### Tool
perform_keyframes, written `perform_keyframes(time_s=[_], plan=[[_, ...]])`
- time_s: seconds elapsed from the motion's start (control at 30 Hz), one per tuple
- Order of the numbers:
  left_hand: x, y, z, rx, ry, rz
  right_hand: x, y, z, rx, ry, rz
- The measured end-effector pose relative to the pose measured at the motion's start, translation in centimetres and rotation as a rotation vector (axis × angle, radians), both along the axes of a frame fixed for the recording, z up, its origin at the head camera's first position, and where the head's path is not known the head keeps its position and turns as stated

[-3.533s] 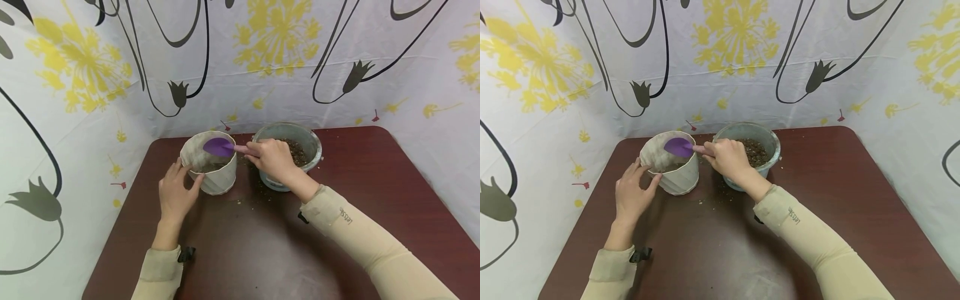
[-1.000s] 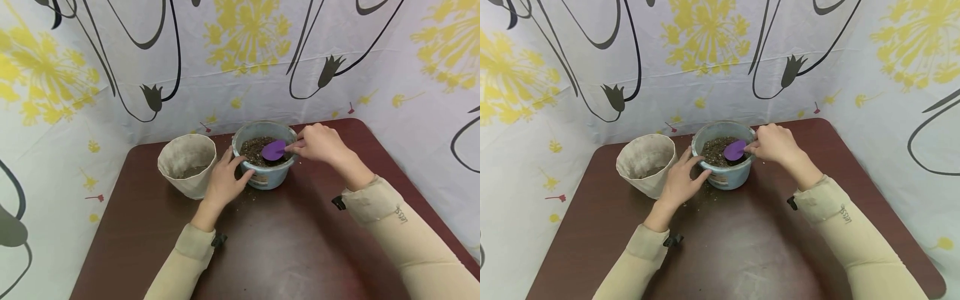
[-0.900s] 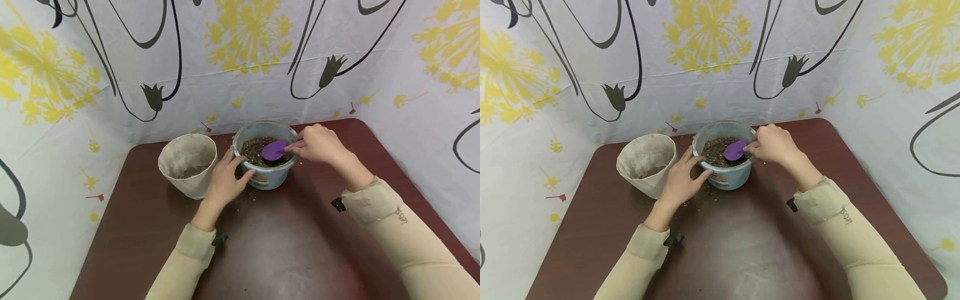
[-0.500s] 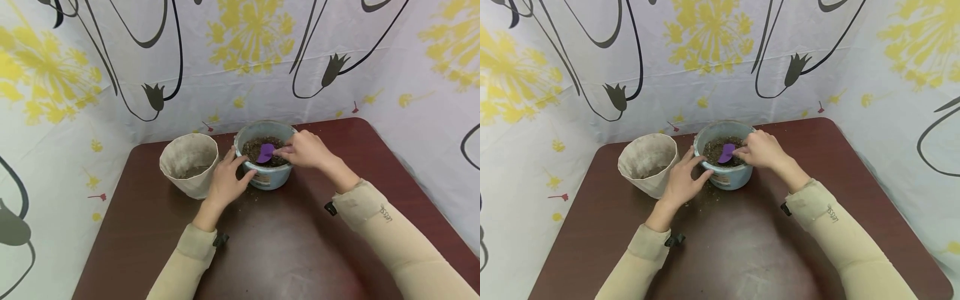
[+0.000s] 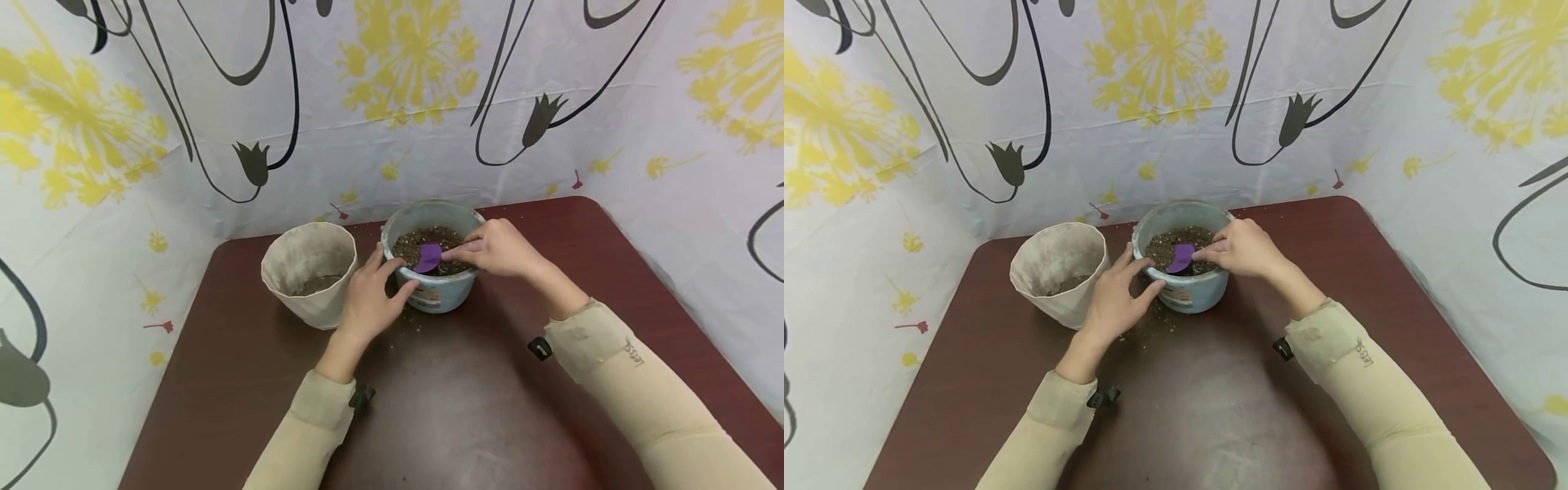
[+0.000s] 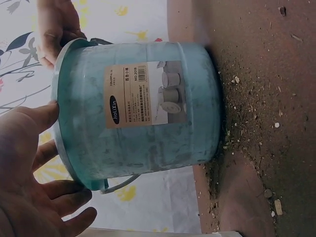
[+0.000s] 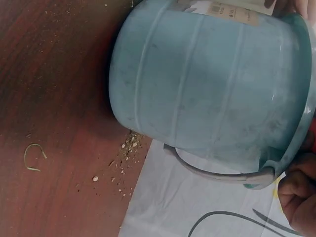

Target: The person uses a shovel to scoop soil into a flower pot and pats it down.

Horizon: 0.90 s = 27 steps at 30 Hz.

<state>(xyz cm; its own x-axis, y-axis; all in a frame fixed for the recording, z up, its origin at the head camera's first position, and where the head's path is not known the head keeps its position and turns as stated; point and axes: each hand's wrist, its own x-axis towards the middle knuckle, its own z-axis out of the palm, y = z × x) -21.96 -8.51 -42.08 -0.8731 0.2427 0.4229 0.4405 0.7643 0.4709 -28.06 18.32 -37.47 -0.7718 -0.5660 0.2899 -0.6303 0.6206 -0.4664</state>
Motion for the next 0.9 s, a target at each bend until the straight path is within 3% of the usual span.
perform_keyframes(time_s=[0.13, 0.4, 0.67, 0.9], plan=[[0.1, 0.1, -0.1, 0.004, -0.005, 0.003, 0.2, 0.5, 0.0, -0.037, -0.061, -0.030], [0.3, 0.0, -0.3, -0.004, -0.021, 0.008, 1.0, 1.5, -0.3, -0.215, -0.287, -0.196], [0.3, 0.0, -0.3, -0.006, -0.008, 0.011, 1.4, 2.8, -0.9, -0.331, -0.324, -0.189], [0.4, 0.1, -0.4, 0.016, 0.000, -0.005, 2.6, 3.8, -1.1, -0.383, -0.333, -0.255]])
